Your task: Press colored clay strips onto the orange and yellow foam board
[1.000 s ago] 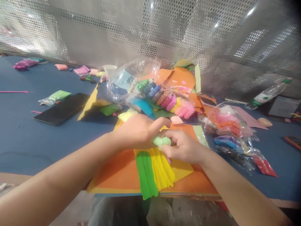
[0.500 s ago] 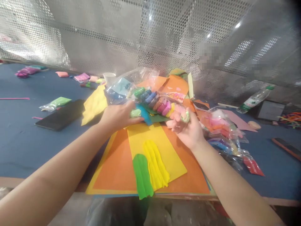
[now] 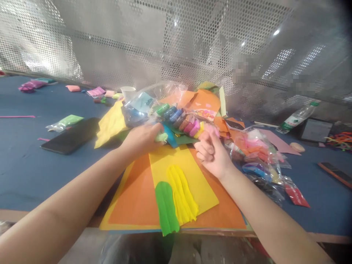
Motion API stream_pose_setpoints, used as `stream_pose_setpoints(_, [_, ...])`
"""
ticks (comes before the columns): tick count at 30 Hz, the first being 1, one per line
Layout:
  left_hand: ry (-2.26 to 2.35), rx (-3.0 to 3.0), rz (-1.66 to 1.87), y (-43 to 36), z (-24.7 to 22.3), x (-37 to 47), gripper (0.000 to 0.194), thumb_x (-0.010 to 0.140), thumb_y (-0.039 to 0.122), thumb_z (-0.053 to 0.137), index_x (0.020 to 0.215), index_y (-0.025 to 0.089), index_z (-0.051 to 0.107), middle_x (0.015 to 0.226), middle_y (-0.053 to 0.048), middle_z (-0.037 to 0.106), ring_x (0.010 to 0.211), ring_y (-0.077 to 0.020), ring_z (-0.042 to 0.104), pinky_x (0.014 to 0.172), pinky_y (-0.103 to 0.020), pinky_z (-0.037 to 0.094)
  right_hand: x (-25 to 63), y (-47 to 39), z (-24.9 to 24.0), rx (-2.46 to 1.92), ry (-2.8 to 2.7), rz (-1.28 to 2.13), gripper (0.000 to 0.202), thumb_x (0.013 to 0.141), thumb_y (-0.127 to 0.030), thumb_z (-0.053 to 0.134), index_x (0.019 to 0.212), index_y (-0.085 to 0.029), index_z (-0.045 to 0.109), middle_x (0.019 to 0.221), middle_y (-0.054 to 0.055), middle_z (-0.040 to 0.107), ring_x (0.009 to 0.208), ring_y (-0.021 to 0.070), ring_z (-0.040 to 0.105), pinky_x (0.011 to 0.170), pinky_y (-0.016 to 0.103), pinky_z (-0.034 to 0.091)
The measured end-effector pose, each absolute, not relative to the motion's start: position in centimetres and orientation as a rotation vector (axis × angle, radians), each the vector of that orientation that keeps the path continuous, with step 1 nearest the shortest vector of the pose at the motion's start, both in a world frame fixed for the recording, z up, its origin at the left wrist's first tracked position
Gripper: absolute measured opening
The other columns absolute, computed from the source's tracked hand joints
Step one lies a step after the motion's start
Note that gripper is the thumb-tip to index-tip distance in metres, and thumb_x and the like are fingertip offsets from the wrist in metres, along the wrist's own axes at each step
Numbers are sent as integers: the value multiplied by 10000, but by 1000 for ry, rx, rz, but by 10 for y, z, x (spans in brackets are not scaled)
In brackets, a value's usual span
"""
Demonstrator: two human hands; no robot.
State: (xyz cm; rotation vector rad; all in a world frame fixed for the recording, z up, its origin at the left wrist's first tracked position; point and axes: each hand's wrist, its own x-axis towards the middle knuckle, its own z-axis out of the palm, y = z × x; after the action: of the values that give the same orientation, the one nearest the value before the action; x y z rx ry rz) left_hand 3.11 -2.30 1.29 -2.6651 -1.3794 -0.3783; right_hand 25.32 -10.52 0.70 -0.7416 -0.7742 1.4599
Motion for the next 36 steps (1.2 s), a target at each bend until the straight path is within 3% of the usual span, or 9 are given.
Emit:
stream_pose_setpoints(6, [-1393,-2639,-361,-20,10,30,365,809,434,490,1080,196,545,974,-99,642,877,-285,639,643,-324,466,254,-111,9,-772,-846,1366,698,763,-681,568,460,-206,155,385,-92,115,329,59,101,296,194,169])
stream_pose_setpoints(10, [-1402,-2612,-329,-19,9,30,352,812,411,492,1088,199,542,975,-102,649,876,-288,645,631,-318,461,252,-112,11,-734,-775,1435,529,799,-696,498,568,-220,480,445,-68,435,364,77,400,345,181,370])
stream_pose_setpoints(12, [-1416,-2596,-330,-19,9,29,373,822,429,488,1107,192,529,952,-105,658,853,-294,652,610,-318,455,251,-111,10,-741,-771,1491,532,846,-706,380,823,-240,636,749,2,682,660,127,648,529,239,540])
stream_pose_setpoints(16, [-1495,-2569,-336,-19,9,28,452,837,513,467,1154,192,496,911,-103,677,813,-297,664,582,-315,450,251,-108,7,-769,-811,1478,533,901,-641,299,1044,-263,646,1192,34,671,1108,182,627,817,351,573])
stream_pose_setpoints(20, [-1542,-2556,-330,-18,9,29,494,838,562,451,1154,186,508,951,-116,679,856,-300,659,624,-331,474,251,-106,0,-775,-764,1474,237,902,-313,426,1006,-270,635,1070,-11,711,988,141,675,850,343,568])
stream_pose_setpoints(25, [-1423,-2549,-428,-14,3,29,445,866,458,451,1180,153,533,1066,-145,645,1050,-319,589,816,-381,479,253,-103,-5,-770,-602,1469,274,745,-65,526,928,-250,612,885,-52,708,721,80,669,679,221,585])
stream_pose_setpoints(29, [-1376,-2519,-423,-14,-1,28,467,879,424,450,1250,144,505,1096,-153,614,1062,-311,575,862,-383,462,250,-102,-1,-771,-522,1452,164,767,-140,615,890,-245,586,723,-76,660,560,48,588,475,127,486])
stream_pose_setpoints(31, [-1367,-2523,-389,-16,0,28,478,880,431,458,1263,148,495,1100,-151,602,1058,-308,575,858,-380,463,249,-102,2,-736,-541,1491,93,786,-244,650,788,-226,558,494,-103,490,411,49,440,364,121,362])
stream_pose_setpoints(36, [-1376,-2532,-294,-22,7,29,487,870,471,487,1258,176,489,1118,-126,589,1046,-286,580,854,-364,466,252,-106,7,-716,-620,1530,492,856,-385,559,494,-209,276,367,-104,147,329,68,110,300,178,174])
